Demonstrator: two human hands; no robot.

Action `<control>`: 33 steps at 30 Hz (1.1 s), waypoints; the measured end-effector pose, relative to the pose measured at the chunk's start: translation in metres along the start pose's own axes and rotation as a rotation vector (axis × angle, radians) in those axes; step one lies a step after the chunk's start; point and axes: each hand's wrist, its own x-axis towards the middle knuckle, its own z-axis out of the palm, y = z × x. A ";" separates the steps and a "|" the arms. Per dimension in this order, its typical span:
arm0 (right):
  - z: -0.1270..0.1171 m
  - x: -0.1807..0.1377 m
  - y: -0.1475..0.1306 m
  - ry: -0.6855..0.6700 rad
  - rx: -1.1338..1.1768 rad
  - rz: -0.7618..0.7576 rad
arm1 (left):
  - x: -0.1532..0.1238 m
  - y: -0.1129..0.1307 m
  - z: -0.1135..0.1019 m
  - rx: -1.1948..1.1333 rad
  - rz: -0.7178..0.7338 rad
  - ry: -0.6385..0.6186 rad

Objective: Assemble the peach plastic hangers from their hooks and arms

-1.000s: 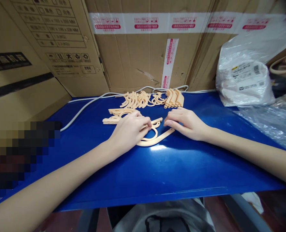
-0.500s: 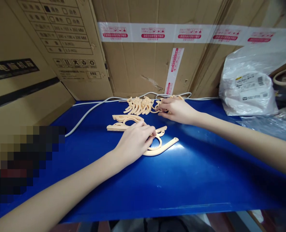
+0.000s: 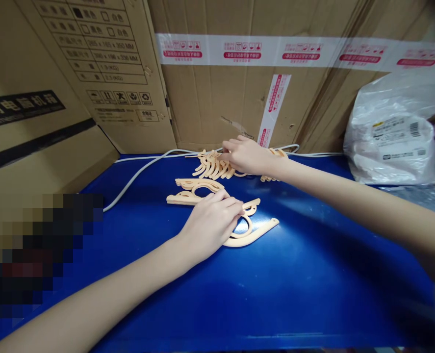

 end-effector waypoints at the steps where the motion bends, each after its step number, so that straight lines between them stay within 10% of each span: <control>1: 0.000 0.003 0.000 -0.014 0.000 -0.024 | 0.000 0.000 0.000 0.005 0.001 0.008; 33: 0.005 0.100 -0.005 -0.226 0.239 0.131 | -0.001 -0.002 -0.004 -0.026 -0.042 -0.084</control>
